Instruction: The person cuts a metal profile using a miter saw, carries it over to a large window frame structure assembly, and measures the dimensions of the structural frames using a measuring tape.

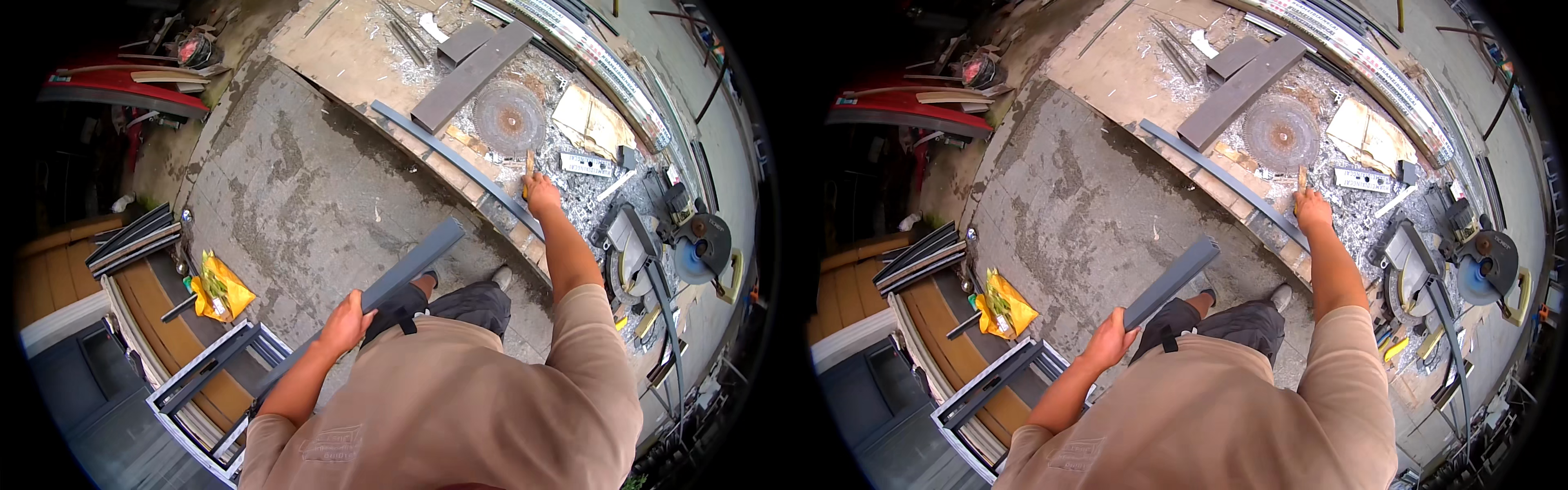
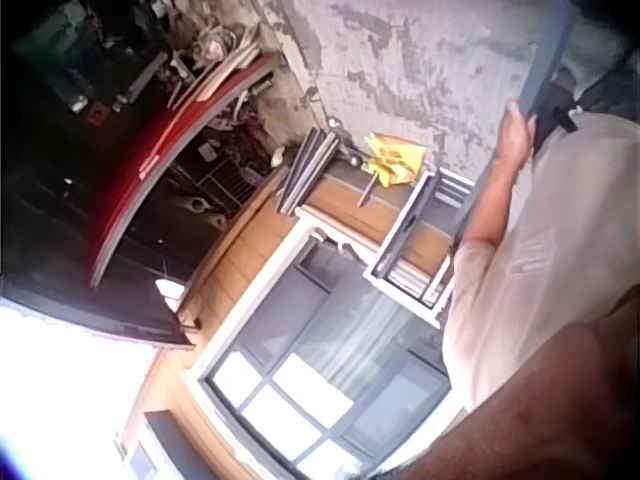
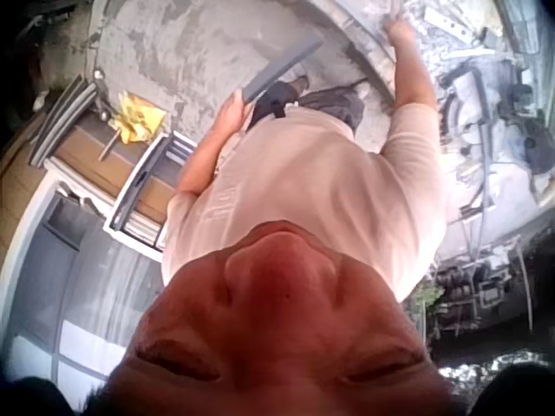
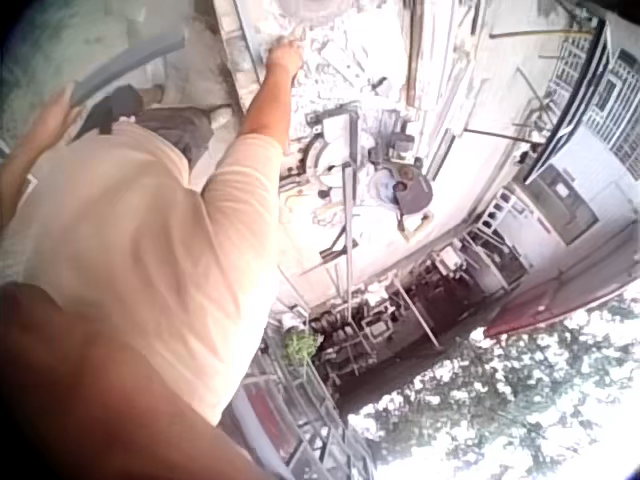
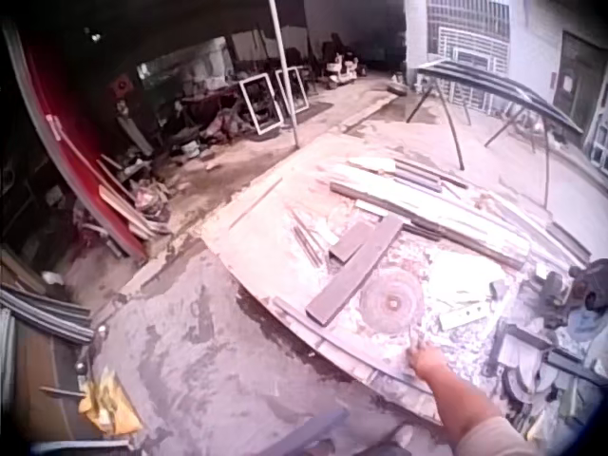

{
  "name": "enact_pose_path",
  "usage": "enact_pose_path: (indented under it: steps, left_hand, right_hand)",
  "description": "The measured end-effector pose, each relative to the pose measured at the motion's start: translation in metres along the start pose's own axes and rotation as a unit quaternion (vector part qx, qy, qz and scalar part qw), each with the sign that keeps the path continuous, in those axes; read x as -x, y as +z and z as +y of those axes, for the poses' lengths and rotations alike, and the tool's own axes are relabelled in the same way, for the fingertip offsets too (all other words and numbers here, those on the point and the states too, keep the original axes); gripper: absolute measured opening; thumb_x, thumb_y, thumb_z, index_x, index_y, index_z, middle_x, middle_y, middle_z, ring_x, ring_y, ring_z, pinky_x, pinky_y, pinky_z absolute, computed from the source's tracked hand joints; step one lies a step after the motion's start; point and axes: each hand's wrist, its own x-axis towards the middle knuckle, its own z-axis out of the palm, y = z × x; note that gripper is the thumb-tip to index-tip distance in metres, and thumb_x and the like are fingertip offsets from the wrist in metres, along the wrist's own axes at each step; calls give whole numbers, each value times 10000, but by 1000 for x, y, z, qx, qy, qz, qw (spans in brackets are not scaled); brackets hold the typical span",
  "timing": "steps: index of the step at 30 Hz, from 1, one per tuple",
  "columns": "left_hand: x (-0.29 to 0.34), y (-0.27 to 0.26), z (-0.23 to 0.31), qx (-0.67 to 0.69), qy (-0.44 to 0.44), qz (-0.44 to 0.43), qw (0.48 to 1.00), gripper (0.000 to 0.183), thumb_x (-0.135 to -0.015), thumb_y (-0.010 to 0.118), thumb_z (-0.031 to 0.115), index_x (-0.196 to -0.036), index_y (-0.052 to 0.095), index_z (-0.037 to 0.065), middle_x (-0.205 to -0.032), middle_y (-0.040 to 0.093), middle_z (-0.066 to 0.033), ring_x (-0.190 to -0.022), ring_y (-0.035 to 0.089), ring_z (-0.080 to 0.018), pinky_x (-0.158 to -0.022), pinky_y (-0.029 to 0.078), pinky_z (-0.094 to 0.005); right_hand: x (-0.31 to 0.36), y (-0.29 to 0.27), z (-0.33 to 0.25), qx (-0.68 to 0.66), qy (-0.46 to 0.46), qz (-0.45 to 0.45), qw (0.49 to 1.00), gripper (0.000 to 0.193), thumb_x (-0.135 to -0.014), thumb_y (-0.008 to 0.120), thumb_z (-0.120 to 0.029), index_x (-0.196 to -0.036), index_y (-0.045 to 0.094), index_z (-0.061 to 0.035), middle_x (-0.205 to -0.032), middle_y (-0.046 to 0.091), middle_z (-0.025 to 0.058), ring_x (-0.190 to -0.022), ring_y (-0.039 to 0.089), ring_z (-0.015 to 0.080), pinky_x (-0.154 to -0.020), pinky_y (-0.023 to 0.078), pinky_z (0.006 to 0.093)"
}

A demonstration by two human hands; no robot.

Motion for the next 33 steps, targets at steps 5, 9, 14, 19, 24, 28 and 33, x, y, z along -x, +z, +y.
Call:
enact_pose_path:
  steps: [5,9,14,19,24,28,33]
  left_hand:
    - [-26,-69,-60,23,-42,20,999,443,-1027,714,276,-1218,447,-22,-1079,670,-368,-1031,655,-570,-866,537,-592]
    - [-63,-122,-96,21,-55,63,996,438,-1029,709,276,-1217,451,-25,-1051,675,-372,-1001,662,-571,-848,536,-606]
    - [-112,-190,-127,40,-91,77,992,415,-1027,711,259,-1178,445,-23,-1070,676,-367,-1014,661,-571,-853,541,-603]
    - [-155,-280,-159,34,-125,117,985,423,-1029,707,257,-1195,433,-19,-1061,687,-365,-1020,662,-573,-858,542,-601]
    - [-194,-362,-196,55,-126,149,979,454,-1029,708,266,-1225,418,-23,-1076,686,-373,-1035,662,-576,-866,542,-604]
    - [-216,-412,-248,86,-147,161,972,472,-1034,698,308,-1226,408,-13,-1086,684,-376,-1037,659,-587,-876,528,-621]
    - [-266,-488,-353,139,-176,155,962,498,-1026,699,329,-1246,433,-29,-1116,678,-397,-1050,654,-598,-900,521,-620]
  right_hand:
    - [3,-10,-27,-62,133,95,985,438,-975,652,-225,-1407,604,-164,-1303,612,197,-1270,625,394,-997,572,474]
    - [0,-49,-51,-257,265,187,911,581,-946,681,-402,-1451,580,-133,-1255,657,273,-1123,681,420,-952,575,490]
    - [-16,-103,-99,-801,238,81,542,422,-1022,557,-429,-1303,645,-127,-1121,657,63,-1018,662,217,-886,608,464]
    - [-84,-217,-263,-899,-30,-136,414,327,-1032,540,-389,-1206,633,-128,-1180,689,90,-1064,695,263,-964,595,498]
    - [-163,-347,-468,-846,-167,-355,362,178,-1021,601,-272,-1033,611,-95,-1111,690,138,-1046,709,345,-960,595,521]
    - [-210,-403,-600,-773,-199,-445,405,77,-1009,637,-154,-1026,618,-82,-1062,690,115,-977,723,321,-884,602,473]
    - [-258,-429,-716,-730,-164,-477,461,172,-970,636,-88,-1138,632,-52,-1031,678,114,-939,728,276,-924,622,446]
